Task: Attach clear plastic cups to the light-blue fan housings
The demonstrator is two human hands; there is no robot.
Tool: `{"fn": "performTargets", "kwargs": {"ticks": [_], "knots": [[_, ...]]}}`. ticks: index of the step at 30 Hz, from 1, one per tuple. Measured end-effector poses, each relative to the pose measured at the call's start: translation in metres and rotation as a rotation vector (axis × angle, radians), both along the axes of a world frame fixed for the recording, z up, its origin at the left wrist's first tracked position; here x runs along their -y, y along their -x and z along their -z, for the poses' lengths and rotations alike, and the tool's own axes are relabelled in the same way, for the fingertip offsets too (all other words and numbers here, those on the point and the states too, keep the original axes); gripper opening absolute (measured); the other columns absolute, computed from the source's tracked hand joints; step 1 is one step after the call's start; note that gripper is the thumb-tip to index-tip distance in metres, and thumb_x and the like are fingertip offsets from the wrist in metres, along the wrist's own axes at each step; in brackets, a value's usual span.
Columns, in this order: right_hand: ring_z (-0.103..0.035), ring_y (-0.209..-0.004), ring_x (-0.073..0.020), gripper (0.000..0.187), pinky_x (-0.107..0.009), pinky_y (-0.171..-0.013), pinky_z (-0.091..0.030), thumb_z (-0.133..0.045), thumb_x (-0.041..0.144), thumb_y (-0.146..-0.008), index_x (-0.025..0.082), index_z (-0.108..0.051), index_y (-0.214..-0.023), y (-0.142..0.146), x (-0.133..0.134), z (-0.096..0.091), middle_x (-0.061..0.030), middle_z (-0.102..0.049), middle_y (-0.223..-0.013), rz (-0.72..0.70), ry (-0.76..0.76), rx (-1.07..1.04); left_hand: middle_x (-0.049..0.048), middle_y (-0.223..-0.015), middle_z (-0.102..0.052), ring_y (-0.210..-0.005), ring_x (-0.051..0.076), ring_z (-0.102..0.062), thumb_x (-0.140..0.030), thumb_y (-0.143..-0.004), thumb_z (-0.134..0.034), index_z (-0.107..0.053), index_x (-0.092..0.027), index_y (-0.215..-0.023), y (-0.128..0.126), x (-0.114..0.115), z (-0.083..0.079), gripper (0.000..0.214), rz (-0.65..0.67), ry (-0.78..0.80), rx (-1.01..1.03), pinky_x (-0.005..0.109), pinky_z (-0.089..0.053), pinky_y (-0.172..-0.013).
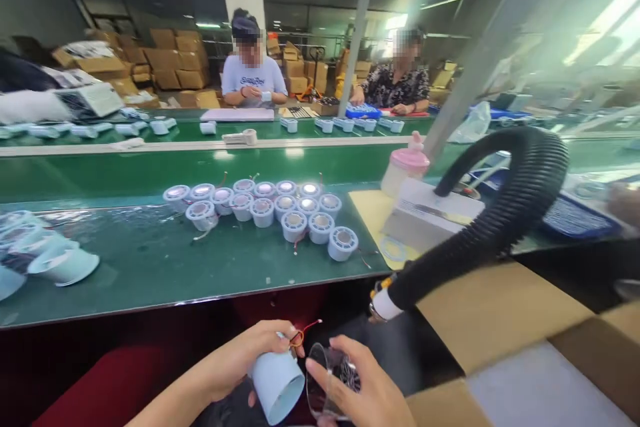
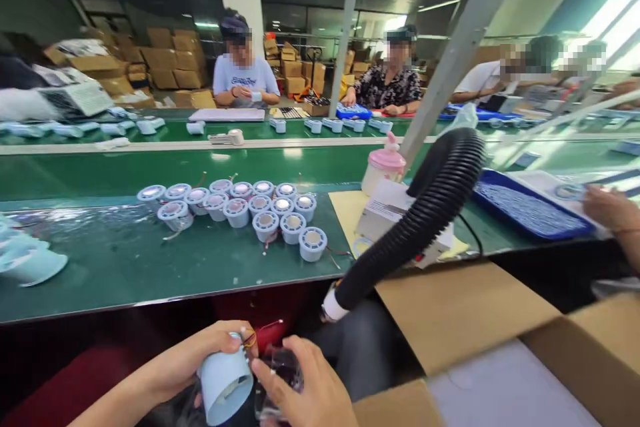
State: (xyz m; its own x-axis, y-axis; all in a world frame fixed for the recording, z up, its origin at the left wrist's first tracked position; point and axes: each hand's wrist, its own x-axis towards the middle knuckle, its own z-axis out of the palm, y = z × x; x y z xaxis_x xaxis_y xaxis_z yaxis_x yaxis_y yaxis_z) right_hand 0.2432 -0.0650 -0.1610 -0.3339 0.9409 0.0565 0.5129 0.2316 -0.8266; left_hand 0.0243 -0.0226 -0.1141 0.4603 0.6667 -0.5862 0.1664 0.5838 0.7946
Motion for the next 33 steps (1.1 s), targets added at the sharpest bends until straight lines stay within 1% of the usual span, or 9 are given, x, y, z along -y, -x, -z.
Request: {"fn": "performTargets", "kwargs": {"ticks": [3, 5, 8, 12, 14, 17, 23, 29, 33], "knots": [[-0.059, -0.103, -0.0391, 0.063, -0.054, -0.076, -0.057, -0.067, 0.014, -0.066, 0.031, -0.06, -0.126, -0.004, -0.005, -0.009, -0.0168, -0.059, -0.122, -0.102, -0.409, 0.258, -0.002, -0.066, -0.053, -0.051, 0.01, -0.047, -0.027, -0.072, -0.056, -0.067, -0.017, -0.085, -0.017, -0.006, -0.009, 0.02, 0.161, -0.088, -0.109, 0.017, -0.036, -0.039], [-0.058, -0.101, -0.0391, 0.065, -0.053, -0.073, -0.057, -0.063, 0.008, -0.067, 0.024, -0.057, -0.129, -0.004, -0.006, -0.014, -0.02, -0.057, -0.124, -0.044, -0.501, 0.422, -0.0003, -0.083, -0.061, -0.075, 0.015, -0.057, -0.019, -0.073, -0.057, -0.07, -0.02, -0.087, -0.025, -0.006, -0.019, 0.019, 0.31, -0.3, -0.205, 0.02, -0.046, -0.063], [-0.054, -0.111, -0.0341, 0.043, -0.047, -0.085, -0.054, -0.064, 0.002, -0.066, 0.022, -0.068, -0.104, -0.005, -0.006, -0.022, -0.0124, -0.055, -0.13, 0.029, -0.289, 0.43, -0.001, -0.103, -0.061, -0.096, 0.017, -0.056, -0.014, -0.077, -0.054, -0.071, -0.028, -0.097, -0.034, -0.003, -0.032, 0.029, 0.455, -0.585, -0.326, 0.026, -0.042, -0.087], [-0.055, -0.111, -0.0261, 0.023, -0.036, -0.089, -0.049, -0.082, 0.016, -0.063, 0.021, -0.065, -0.077, -0.012, -0.007, -0.034, -0.0034, -0.056, -0.126, -0.042, 0.031, 0.181, -0.0016, -0.102, -0.057, -0.091, 0.015, -0.056, -0.016, -0.081, -0.056, -0.067, -0.027, -0.095, -0.037, -0.001, -0.031, 0.021, 0.373, -0.669, -0.331, 0.025, -0.042, -0.083], [-0.058, -0.106, -0.023, 0.012, -0.033, -0.087, -0.048, -0.073, 0.029, -0.077, 0.021, -0.064, -0.075, -0.015, -0.007, -0.041, -0.0038, -0.058, -0.121, -0.026, 0.112, 0.048, -0.0014, -0.101, -0.057, -0.093, 0.015, -0.056, -0.018, -0.078, -0.065, -0.064, -0.026, -0.1, -0.035, -0.001, -0.021, 0.023, 0.28, -0.651, -0.272, 0.025, -0.041, -0.084], [-0.061, -0.097, -0.02, 0.027, -0.029, -0.08, -0.047, -0.05, 0.029, -0.09, 0.018, -0.064, -0.07, -0.018, -0.008, -0.047, -0.0068, -0.062, -0.109, 0.04, 0.173, -0.132, 0.0005, -0.103, -0.056, -0.095, 0.018, -0.055, -0.031, -0.065, -0.083, -0.06, -0.028, -0.113, -0.032, -0.001, -0.002, 0.053, 0.16, -0.63, -0.181, 0.027, -0.043, -0.083], [-0.063, -0.09, -0.0234, 0.032, -0.027, -0.068, -0.048, -0.063, 0.035, -0.076, 0.016, -0.057, -0.051, -0.018, -0.008, -0.045, -0.0122, -0.066, -0.095, 0.242, 0.304, -0.391, 0.0062, -0.112, -0.051, -0.104, 0.023, -0.054, -0.044, -0.055, -0.086, -0.064, -0.029, -0.117, -0.03, -0.002, 0.015, 0.068, 0.28, -0.771, -0.14, 0.037, -0.045, -0.095], [-0.066, -0.091, -0.0255, 0.036, -0.033, -0.076, -0.053, -0.074, 0.044, -0.07, 0.017, -0.063, -0.05, -0.024, -0.007, -0.043, -0.0131, -0.07, -0.094, 0.304, 0.365, -0.581, 0.0091, -0.136, -0.047, -0.125, 0.029, -0.047, -0.033, -0.06, -0.085, -0.056, -0.03, -0.127, -0.026, 0.007, 0.018, 0.073, 0.234, -0.439, -0.065, 0.041, -0.046, -0.102], [-0.057, -0.116, -0.0291, 0.031, -0.038, -0.092, -0.052, -0.084, 0.034, -0.065, 0.023, -0.074, -0.092, -0.03, 0.003, -0.041, -0.0126, -0.059, -0.128, 0.074, 0.157, -0.376, 0.01, -0.133, -0.051, -0.118, 0.029, -0.054, -0.039, -0.063, -0.083, -0.053, -0.028, -0.129, -0.029, 0.015, 0.017, 0.073, 0.074, -0.242, 0.142, 0.041, -0.048, -0.098]]}}
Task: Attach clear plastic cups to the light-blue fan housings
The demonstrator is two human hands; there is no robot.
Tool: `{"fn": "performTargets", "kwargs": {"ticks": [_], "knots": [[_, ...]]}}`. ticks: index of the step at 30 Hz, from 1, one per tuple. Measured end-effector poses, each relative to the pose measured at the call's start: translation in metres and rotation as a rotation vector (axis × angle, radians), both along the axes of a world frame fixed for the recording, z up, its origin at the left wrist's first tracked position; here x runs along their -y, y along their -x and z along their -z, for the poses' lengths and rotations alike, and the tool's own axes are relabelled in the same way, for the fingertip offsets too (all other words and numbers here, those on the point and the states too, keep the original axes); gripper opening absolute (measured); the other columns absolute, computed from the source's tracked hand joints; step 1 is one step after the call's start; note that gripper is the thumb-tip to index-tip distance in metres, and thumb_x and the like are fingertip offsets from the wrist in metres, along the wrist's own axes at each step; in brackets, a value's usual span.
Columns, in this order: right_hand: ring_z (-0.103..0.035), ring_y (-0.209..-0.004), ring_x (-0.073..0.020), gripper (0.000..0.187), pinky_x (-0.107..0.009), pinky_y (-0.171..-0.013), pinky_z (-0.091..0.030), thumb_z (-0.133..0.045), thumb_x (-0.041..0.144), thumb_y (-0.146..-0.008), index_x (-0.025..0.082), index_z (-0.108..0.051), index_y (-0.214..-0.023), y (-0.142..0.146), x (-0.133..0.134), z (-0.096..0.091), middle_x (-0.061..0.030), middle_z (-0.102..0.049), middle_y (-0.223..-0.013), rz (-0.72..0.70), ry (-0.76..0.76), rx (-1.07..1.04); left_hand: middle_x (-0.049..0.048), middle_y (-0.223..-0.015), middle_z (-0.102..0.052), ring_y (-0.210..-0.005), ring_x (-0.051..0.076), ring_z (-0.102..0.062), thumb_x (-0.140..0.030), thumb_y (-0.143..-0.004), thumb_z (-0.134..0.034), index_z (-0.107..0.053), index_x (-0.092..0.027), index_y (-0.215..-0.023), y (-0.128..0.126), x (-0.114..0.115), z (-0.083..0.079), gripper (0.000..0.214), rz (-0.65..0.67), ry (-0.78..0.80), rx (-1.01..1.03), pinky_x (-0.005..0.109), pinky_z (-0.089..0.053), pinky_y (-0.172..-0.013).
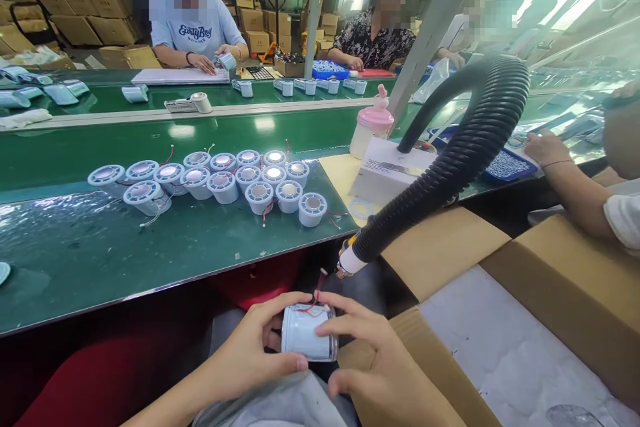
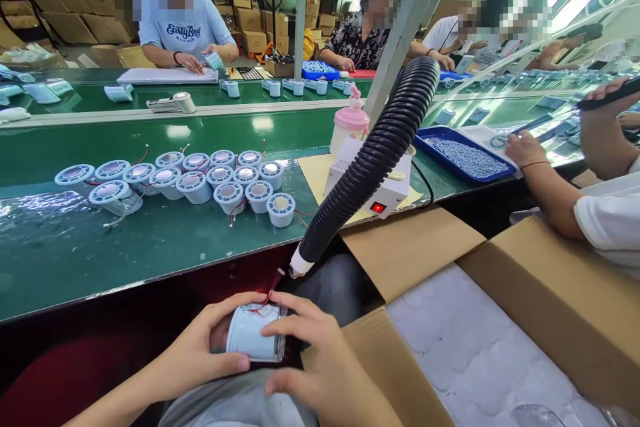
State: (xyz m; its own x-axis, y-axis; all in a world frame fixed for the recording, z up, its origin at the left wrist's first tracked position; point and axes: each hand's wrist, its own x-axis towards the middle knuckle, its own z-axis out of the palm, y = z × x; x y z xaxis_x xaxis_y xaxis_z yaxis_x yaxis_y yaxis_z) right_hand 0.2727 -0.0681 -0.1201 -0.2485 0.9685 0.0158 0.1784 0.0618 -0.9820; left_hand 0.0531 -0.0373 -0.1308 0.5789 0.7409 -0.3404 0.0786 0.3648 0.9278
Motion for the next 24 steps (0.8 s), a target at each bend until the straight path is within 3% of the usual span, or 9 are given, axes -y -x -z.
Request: {"fn": "performTargets", "kwargs": {"ticks": [3, 6, 12, 19, 24], "knots": [[-0.056, -0.119, -0.026, 0.039, -0.037, -0.1, -0.048, -0.078, 0.019, -0.072, 0.023, -0.068, -0.109, -0.003, 0.007, 0.002, -0.012, -0.055, -0.133, -0.082, -0.234, 0.199, 0.0094, -0.123, -0.058, -0.112, 0.029, -0.058, -0.045, -0.06, -0.084, -0.054, -0.026, -0.127, 0.0, 0.003, -0.004, 0.076, -0.019, 0.063, 0.074, 0.039, -0.05, -0.093], [-0.058, -0.117, -0.025, 0.039, -0.034, -0.097, -0.05, -0.078, 0.023, -0.072, 0.022, -0.064, -0.108, -0.005, 0.01, 0.004, -0.0118, -0.058, -0.13, -0.089, -0.268, 0.21, 0.0099, -0.132, -0.052, -0.109, 0.03, -0.058, -0.047, -0.057, -0.085, -0.053, -0.029, -0.13, 0.005, 0.004, -0.007, 0.082, 0.01, -0.017, -0.076, 0.039, -0.052, -0.089], [-0.059, -0.114, -0.0241, 0.049, -0.03, -0.091, -0.053, -0.08, 0.042, -0.07, 0.023, -0.058, -0.111, -0.007, 0.01, 0.0, -0.0088, -0.06, -0.128, -0.089, -0.099, 0.061, 0.0029, -0.142, -0.046, -0.13, 0.028, -0.045, -0.039, -0.062, -0.084, -0.049, -0.038, -0.133, 0.011, 0.003, -0.017, 0.079, 0.118, -0.208, -0.084, 0.038, -0.043, -0.106], [-0.065, -0.091, -0.0188, 0.052, -0.027, -0.079, -0.055, -0.082, 0.045, -0.067, 0.022, -0.06, -0.107, -0.005, 0.011, -0.009, -0.0064, -0.064, -0.115, -0.082, 0.107, -0.108, 0.0079, -0.146, -0.043, -0.137, 0.032, -0.036, -0.038, -0.064, -0.083, -0.047, -0.033, -0.136, 0.015, 0.003, -0.025, 0.081, 0.187, -0.328, -0.204, 0.047, -0.033, -0.114], [-0.061, -0.091, -0.0192, 0.056, -0.026, -0.076, -0.053, -0.08, 0.052, -0.066, 0.021, -0.062, -0.108, -0.002, 0.009, -0.012, -0.0061, -0.065, -0.102, -0.083, 0.227, -0.228, 0.0084, -0.146, -0.044, -0.137, 0.032, -0.036, -0.039, -0.065, -0.082, -0.046, -0.033, -0.138, 0.019, 0.005, -0.025, 0.081, 0.215, -0.383, -0.277, 0.051, -0.026, -0.116]]}}
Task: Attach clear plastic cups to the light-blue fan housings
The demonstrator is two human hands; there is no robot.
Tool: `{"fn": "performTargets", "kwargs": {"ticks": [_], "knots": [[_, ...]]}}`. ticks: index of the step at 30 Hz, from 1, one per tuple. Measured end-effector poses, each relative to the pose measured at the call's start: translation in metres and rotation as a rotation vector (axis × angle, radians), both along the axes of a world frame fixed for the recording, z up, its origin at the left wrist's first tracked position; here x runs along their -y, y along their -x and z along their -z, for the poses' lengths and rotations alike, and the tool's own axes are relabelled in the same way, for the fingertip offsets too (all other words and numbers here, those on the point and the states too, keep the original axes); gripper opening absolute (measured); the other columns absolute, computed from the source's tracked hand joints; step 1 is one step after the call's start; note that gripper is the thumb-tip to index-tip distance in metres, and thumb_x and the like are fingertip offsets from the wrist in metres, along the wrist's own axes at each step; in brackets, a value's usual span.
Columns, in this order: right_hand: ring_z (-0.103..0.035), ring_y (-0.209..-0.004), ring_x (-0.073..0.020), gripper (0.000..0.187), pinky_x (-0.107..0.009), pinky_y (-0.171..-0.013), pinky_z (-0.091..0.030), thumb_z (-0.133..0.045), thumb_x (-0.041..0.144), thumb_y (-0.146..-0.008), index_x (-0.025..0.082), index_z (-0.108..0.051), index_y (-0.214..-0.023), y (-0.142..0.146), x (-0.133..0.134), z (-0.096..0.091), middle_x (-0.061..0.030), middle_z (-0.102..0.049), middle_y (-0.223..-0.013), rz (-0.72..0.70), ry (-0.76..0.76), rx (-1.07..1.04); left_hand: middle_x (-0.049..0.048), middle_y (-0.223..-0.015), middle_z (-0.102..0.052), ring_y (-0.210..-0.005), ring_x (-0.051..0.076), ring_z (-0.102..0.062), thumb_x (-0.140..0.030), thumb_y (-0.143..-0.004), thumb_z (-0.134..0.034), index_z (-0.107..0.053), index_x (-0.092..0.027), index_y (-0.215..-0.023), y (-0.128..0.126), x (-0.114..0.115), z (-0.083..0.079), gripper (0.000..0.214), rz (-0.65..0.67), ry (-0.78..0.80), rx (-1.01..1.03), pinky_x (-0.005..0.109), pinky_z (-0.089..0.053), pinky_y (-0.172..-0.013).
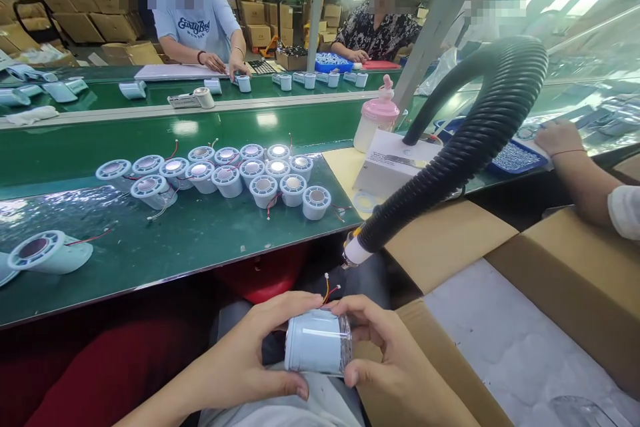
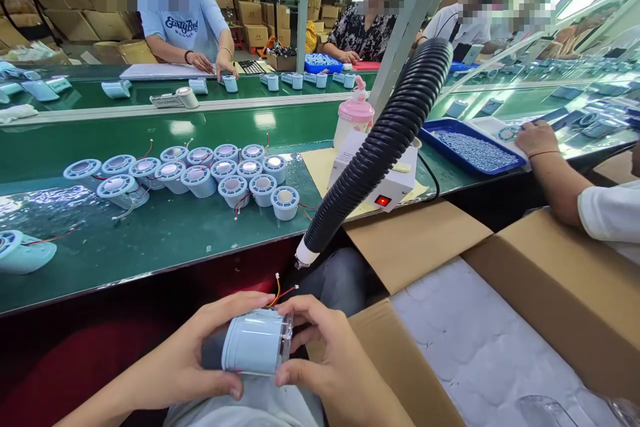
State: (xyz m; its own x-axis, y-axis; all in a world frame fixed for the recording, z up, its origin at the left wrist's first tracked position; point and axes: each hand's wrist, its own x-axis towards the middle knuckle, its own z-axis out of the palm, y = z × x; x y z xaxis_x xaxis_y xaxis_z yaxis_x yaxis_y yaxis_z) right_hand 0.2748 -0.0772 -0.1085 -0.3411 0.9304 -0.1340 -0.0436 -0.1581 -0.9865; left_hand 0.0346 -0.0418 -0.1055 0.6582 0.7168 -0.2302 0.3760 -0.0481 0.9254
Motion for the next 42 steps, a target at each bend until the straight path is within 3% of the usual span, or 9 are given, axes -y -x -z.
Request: {"fn": "performTargets", "kwargs": {"ticks": [9, 19, 27, 33, 35, 39, 42], "knots": [[-0.053, -0.077, -0.0128, 0.056, -0.021, -0.063, -0.044, -0.079, 0.056, -0.066, 0.018, -0.055, -0.1, 0.008, -0.003, -0.002, -0.003, -0.059, -0.091, 0.018, 0.239, -0.235, 0.0072, -0.145, -0.046, -0.136, 0.031, -0.038, -0.039, -0.067, -0.081, -0.045, -0.034, -0.138, -0.001, -0.002, -0.003, 0.079, 0.016, -0.063, -0.013, 0.048, -0.031, -0.115], [-0.055, -0.053, -0.0072, 0.054, -0.017, -0.05, -0.049, -0.066, 0.064, -0.074, 0.017, -0.046, -0.092, 0.013, -0.004, 0.002, 0.0046, -0.052, -0.069, -0.003, 0.366, -0.255, 0.008, -0.144, -0.046, -0.136, 0.03, -0.039, -0.035, -0.07, -0.079, -0.045, -0.034, -0.138, 0.0, -0.002, -0.003, 0.076, 0.063, -0.092, 0.024, 0.048, -0.031, -0.115], [-0.057, -0.039, -0.0095, 0.058, -0.012, -0.033, -0.041, -0.055, 0.073, -0.074, 0.018, -0.038, -0.083, 0.022, -0.002, 0.013, 0.0017, -0.06, -0.057, -0.029, 0.556, -0.315, 0.0089, -0.144, -0.046, -0.135, 0.03, -0.039, -0.032, -0.07, -0.08, -0.045, -0.034, -0.137, 0.002, -0.004, 0.0, 0.075, 0.088, -0.089, 0.068, 0.05, -0.031, -0.114], [-0.051, -0.032, -0.0079, 0.063, -0.01, -0.027, -0.033, -0.056, 0.076, -0.071, 0.016, -0.046, -0.087, 0.025, 0.0, 0.014, -0.0005, -0.061, -0.05, -0.048, 0.716, -0.409, 0.0069, -0.144, -0.047, -0.134, 0.03, -0.041, -0.029, -0.069, -0.081, -0.046, -0.037, -0.135, 0.001, -0.004, 0.004, 0.075, 0.084, -0.134, 0.171, 0.046, -0.035, -0.112], [-0.052, -0.033, -0.0073, 0.063, -0.009, -0.026, -0.031, -0.047, 0.075, -0.079, 0.012, -0.053, -0.083, 0.025, 0.0, 0.014, -0.0053, -0.064, -0.055, -0.085, 0.791, -0.432, 0.0063, -0.143, -0.047, -0.133, 0.03, -0.042, -0.028, -0.069, -0.081, -0.048, -0.039, -0.132, -0.001, -0.005, 0.003, 0.072, 0.088, -0.147, 0.202, 0.044, -0.036, -0.111], [-0.05, -0.031, -0.0049, 0.076, -0.008, -0.024, -0.027, -0.007, 0.06, -0.096, 0.008, -0.059, -0.075, 0.025, -0.001, 0.012, -0.007, -0.061, -0.054, -0.124, 0.895, -0.438, 0.0059, -0.138, -0.05, -0.129, 0.028, -0.046, -0.023, -0.073, -0.078, -0.05, -0.04, -0.129, -0.003, -0.005, -0.001, 0.065, 0.083, -0.154, 0.249, 0.042, -0.039, -0.108], [-0.049, -0.031, -0.0053, 0.079, -0.009, -0.025, -0.027, -0.013, 0.07, -0.091, 0.008, -0.06, -0.089, 0.025, 0.002, 0.013, -0.0056, -0.06, -0.057, -0.147, 0.786, -0.407, 0.006, -0.138, -0.048, -0.132, 0.028, -0.042, -0.023, -0.075, -0.076, -0.052, -0.037, -0.128, -0.004, -0.002, -0.003, 0.06, 0.036, -0.048, 0.22, 0.039, -0.044, -0.105]]}}
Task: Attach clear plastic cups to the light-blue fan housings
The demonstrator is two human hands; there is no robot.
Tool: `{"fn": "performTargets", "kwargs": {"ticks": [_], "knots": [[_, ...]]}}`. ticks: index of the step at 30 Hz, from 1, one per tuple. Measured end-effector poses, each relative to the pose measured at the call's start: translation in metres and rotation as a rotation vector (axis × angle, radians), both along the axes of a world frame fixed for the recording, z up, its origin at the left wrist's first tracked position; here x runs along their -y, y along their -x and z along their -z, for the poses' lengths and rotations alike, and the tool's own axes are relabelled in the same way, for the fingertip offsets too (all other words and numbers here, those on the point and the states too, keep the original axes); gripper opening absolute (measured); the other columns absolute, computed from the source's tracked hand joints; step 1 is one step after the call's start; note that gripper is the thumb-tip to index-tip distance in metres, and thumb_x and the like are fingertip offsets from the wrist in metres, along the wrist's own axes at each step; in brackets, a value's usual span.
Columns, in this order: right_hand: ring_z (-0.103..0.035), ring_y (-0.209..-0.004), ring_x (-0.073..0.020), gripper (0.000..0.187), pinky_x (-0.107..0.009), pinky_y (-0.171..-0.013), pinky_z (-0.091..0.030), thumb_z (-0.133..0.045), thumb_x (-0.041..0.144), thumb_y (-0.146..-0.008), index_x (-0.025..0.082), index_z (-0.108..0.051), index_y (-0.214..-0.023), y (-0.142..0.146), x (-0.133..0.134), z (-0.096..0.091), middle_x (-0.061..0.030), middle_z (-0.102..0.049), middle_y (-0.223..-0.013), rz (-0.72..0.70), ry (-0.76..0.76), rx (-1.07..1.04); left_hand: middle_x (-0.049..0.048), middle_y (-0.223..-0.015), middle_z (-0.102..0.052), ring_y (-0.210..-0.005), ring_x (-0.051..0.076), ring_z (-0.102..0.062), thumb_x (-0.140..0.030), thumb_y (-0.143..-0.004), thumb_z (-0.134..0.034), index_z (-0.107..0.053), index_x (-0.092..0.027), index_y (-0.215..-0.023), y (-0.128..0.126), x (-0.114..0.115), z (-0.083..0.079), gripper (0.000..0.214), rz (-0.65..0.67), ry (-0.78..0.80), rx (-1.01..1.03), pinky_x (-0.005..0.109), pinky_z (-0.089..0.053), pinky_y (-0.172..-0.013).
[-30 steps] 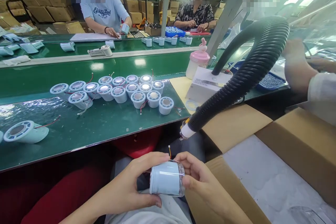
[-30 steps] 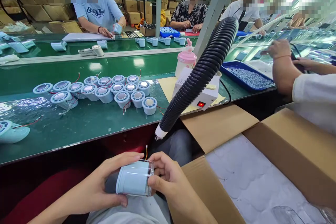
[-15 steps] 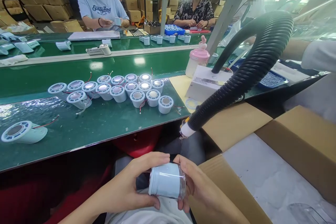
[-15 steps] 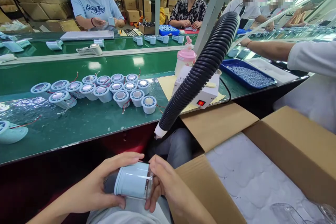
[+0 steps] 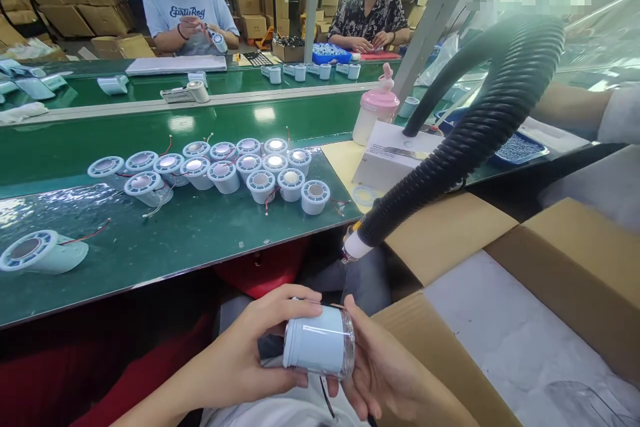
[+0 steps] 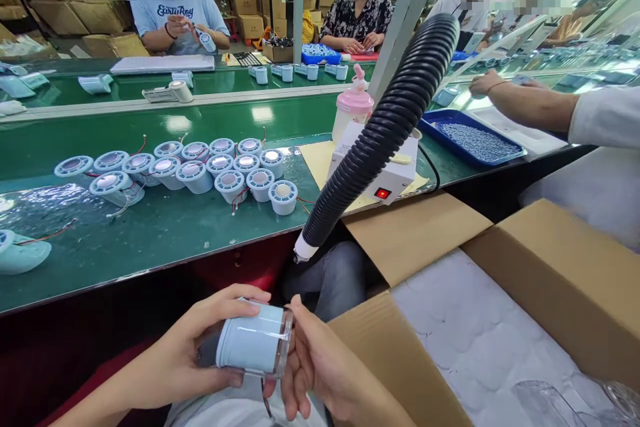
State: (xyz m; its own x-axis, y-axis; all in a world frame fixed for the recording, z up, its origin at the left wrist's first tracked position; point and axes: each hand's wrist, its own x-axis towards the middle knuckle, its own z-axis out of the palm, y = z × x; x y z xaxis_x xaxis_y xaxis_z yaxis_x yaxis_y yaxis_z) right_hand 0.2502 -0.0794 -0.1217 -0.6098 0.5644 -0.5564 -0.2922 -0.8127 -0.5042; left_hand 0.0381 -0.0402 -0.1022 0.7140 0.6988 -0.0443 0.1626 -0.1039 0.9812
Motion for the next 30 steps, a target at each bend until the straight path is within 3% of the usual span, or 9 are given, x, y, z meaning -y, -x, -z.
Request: {"fn": "performTargets", "kwargs": {"ticks": [3, 5, 7, 10, 15, 17, 23, 28, 30], "knots": [[-0.063, -0.056, -0.0126, 0.077, -0.016, -0.041, -0.048, -0.041, 0.08, -0.078, 0.013, -0.054, -0.113, -0.007, 0.007, 0.003, -0.0098, -0.066, -0.085, 0.148, -0.418, 0.161, 0.0062, -0.141, -0.043, -0.132, 0.03, -0.041, -0.029, -0.075, -0.075, -0.051, -0.035, -0.13, -0.001, 0.004, 0.0, 0.06, -0.084, 0.194, -0.014, 0.035, -0.049, -0.099], [-0.063, -0.101, -0.0237, 0.078, -0.03, -0.077, -0.057, -0.061, 0.071, -0.074, 0.023, -0.042, -0.133, -0.013, 0.011, 0.004, -0.0143, -0.055, -0.127, 0.231, -0.806, 0.365, 0.0059, -0.139, -0.044, -0.125, 0.029, -0.048, -0.034, -0.075, -0.076, -0.05, -0.035, -0.131, -0.002, 0.006, 0.0, 0.062, -0.134, 0.317, 0.014, 0.035, -0.051, -0.097], [-0.041, -0.132, -0.0267, 0.074, -0.04, -0.106, -0.041, -0.073, 0.041, -0.08, 0.037, -0.032, -0.141, -0.019, 0.012, 0.003, -0.0071, -0.03, -0.151, 0.203, -1.212, 0.567, 0.0057, -0.134, -0.05, -0.116, 0.027, -0.056, -0.038, -0.074, -0.076, -0.049, -0.035, -0.132, -0.004, 0.007, 0.0, 0.064, -0.148, 0.416, 0.06, 0.036, -0.051, -0.095], [-0.039, -0.133, -0.0209, 0.072, -0.037, -0.111, -0.036, -0.066, 0.008, -0.082, 0.045, -0.038, -0.138, -0.023, 0.011, 0.0, 0.0005, -0.037, -0.148, 0.122, -1.496, 0.687, 0.0059, -0.13, -0.054, -0.112, 0.028, -0.058, -0.042, -0.071, -0.078, -0.048, -0.035, -0.133, -0.004, 0.007, -0.002, 0.069, -0.122, 0.465, 0.075, 0.039, -0.051, -0.097], [-0.063, -0.107, -0.0211, 0.056, -0.03, -0.09, -0.054, -0.079, 0.034, -0.073, 0.04, -0.057, -0.124, -0.018, 0.009, -0.001, -0.0018, -0.062, -0.123, 0.261, -0.857, 0.303, 0.0051, -0.148, -0.038, -0.127, 0.03, -0.048, -0.035, -0.07, -0.08, -0.044, -0.038, -0.137, -0.001, 0.002, -0.008, 0.076, -0.039, 0.357, 0.007, 0.044, -0.044, -0.106], [-0.068, -0.093, -0.0189, 0.05, -0.027, -0.08, -0.057, -0.08, 0.036, -0.072, 0.038, -0.062, -0.119, -0.016, 0.008, -0.003, -0.0017, -0.068, -0.112, 0.298, -0.718, 0.205, 0.0059, -0.148, -0.039, -0.126, 0.028, -0.05, -0.031, -0.075, -0.076, -0.046, -0.037, -0.137, -0.001, 0.002, -0.009, 0.069, -0.024, 0.395, 0.042, 0.043, -0.045, -0.104], [-0.066, -0.088, -0.0179, 0.051, -0.022, -0.073, -0.057, -0.084, 0.031, -0.066, 0.036, -0.067, -0.114, -0.018, 0.002, -0.007, -0.0009, -0.07, -0.108, 0.272, -0.9, 0.342, 0.0033, -0.121, -0.063, -0.112, 0.023, -0.061, -0.028, -0.077, -0.075, -0.042, -0.037, -0.139, -0.006, 0.002, -0.004, 0.071, -0.014, 0.519, 0.096, 0.038, -0.049, -0.099], [-0.066, -0.081, -0.0187, 0.056, -0.024, -0.069, -0.056, -0.083, 0.044, -0.065, 0.028, -0.067, -0.116, -0.01, 0.008, 0.006, -0.0033, -0.071, -0.1, 0.238, -0.75, 0.389, 0.005, -0.121, -0.063, -0.112, 0.025, -0.059, -0.039, -0.075, -0.075, -0.042, -0.032, -0.14, -0.002, 0.004, 0.009, 0.073, -0.028, 0.586, 0.084, 0.037, -0.048, -0.099], [-0.067, -0.081, -0.0187, 0.053, -0.024, -0.069, -0.055, -0.075, 0.049, -0.073, 0.027, -0.065, -0.12, -0.012, 0.009, 0.009, -0.0032, -0.071, -0.101, 0.188, -0.745, 0.442, 0.0057, -0.124, -0.062, -0.107, 0.024, -0.062, -0.046, -0.075, -0.073, -0.047, -0.03, -0.136, 0.001, -0.005, 0.014, 0.068, -0.053, 0.646, 0.092, 0.033, -0.052, -0.091]]}}
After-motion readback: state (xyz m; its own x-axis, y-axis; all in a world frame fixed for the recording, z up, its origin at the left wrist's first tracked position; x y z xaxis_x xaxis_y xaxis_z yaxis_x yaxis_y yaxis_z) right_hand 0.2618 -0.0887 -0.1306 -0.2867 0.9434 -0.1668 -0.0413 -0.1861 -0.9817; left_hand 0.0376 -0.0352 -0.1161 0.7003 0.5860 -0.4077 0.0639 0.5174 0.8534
